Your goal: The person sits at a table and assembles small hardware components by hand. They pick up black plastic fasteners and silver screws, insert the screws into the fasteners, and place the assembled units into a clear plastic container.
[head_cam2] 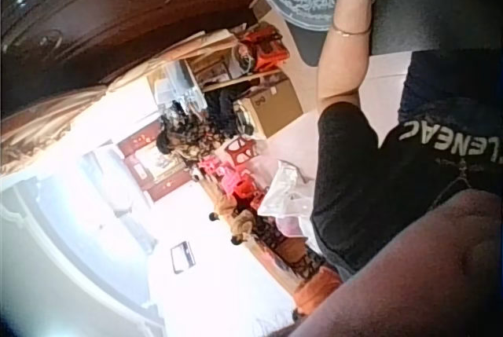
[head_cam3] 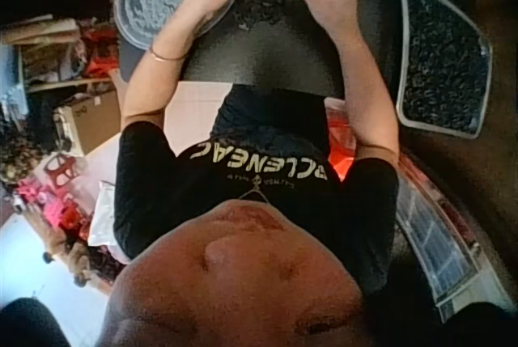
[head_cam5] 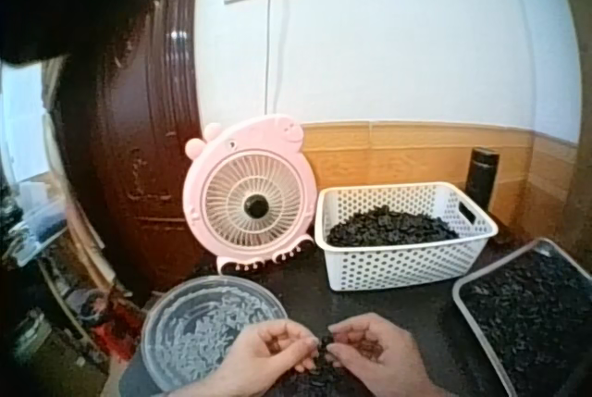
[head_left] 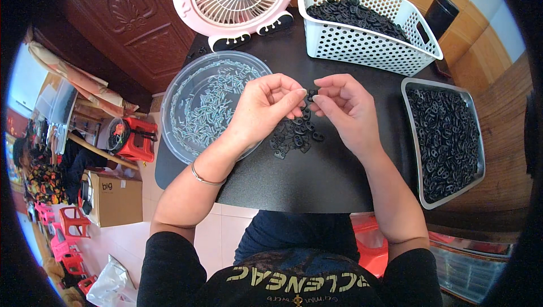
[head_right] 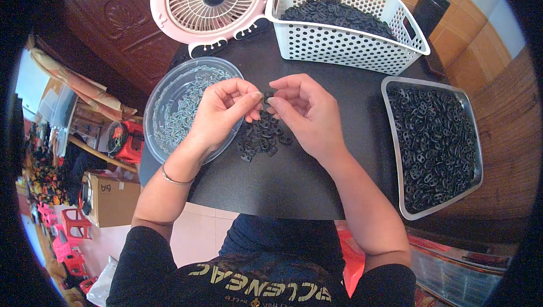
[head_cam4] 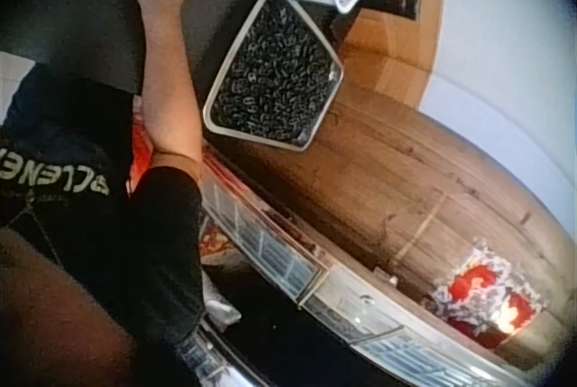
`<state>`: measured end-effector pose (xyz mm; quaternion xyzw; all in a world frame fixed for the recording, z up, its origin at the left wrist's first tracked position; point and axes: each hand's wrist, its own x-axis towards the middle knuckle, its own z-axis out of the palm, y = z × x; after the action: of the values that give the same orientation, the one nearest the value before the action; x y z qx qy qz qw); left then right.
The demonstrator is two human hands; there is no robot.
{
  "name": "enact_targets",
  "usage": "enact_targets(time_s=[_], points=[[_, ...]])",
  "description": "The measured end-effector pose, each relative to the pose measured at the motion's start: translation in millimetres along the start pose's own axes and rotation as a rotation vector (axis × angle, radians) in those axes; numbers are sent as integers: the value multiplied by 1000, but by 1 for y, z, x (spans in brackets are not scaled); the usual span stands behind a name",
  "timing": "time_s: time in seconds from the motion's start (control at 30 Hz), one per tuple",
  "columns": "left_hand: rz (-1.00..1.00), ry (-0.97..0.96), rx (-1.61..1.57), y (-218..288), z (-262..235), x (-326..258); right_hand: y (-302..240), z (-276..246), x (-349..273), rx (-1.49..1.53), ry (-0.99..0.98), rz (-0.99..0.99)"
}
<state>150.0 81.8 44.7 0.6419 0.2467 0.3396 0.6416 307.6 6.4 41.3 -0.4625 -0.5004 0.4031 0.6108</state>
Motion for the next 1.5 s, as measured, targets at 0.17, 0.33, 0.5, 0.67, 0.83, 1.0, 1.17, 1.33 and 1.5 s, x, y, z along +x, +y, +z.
enact_targets(time_s=[0.17,0.33,0.5,0.67,0.83,1.0,1.17,1.33,1.5], points=[[5,8,28,0,2,-1,4,-2,1,-8,-2,27],[84,50,64,-2,7,-4,4,-3,0,72,-12,85],[188,36,117,-4,7,-4,1,-3,1,161,-9,150],[117,-1,-22,3,6,0,1,-1,1,137,14,74],[33,-64,83,1,0,1,3,-1,1,81,31,59],[-1,-54,49,-1,0,1,5,0,0,50,29,34],[-1,-36,56,-1,1,0,6,0,-1,22,28,25],[86,13,93,-1,5,-2,5,0,-1,-3,30,31],[134,16,198,-1,4,-4,5,0,-1,33,20,29]])
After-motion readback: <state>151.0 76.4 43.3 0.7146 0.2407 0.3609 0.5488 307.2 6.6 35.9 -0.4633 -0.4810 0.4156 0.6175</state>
